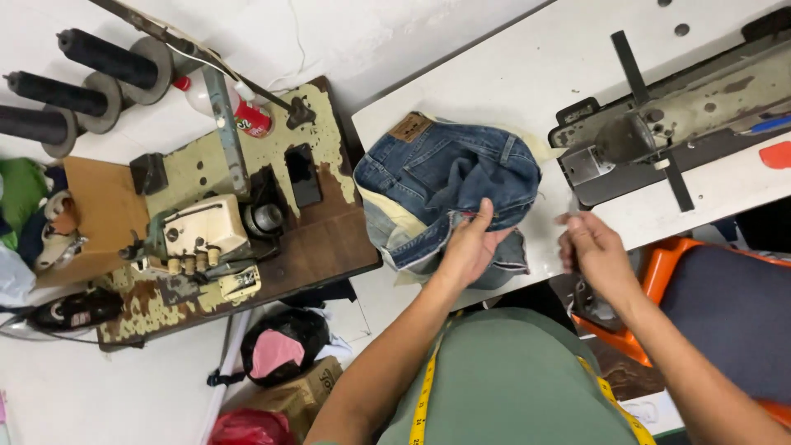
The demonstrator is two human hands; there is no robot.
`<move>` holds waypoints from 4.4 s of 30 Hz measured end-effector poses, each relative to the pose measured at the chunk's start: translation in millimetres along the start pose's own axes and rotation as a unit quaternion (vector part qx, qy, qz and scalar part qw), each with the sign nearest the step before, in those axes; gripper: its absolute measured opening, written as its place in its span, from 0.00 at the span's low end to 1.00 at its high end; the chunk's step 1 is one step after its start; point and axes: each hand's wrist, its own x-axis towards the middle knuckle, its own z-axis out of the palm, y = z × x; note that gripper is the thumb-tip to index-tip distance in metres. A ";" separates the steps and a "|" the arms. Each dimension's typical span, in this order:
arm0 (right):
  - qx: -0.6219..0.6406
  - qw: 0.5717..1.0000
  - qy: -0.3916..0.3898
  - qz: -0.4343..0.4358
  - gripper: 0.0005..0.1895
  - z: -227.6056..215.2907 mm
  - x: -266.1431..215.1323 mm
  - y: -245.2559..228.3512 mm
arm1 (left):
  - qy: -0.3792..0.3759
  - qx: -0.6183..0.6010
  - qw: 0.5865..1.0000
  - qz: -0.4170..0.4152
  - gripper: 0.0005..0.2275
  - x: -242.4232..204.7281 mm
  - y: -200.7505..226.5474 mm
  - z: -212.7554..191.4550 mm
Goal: Trimming loose threads from a pair of denim jeans using scissors in a sewing factory environment.
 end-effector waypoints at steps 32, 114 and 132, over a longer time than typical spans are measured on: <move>0.171 0.985 -0.002 0.034 0.13 87.5 -4.8 -11.8 | -0.034 0.010 0.999 -0.013 0.15 -39.5 28.2 -9.9; -0.377 0.919 0.068 0.095 0.13 2.2 -41.3 -17.1 | 0.130 0.052 0.990 0.008 0.28 -9.4 102.7 -72.2; -0.719 0.672 -0.014 -0.180 0.24 -39.9 128.5 97.0 | 0.009 0.126 0.986 0.110 0.10 -27.4 80.6 -101.1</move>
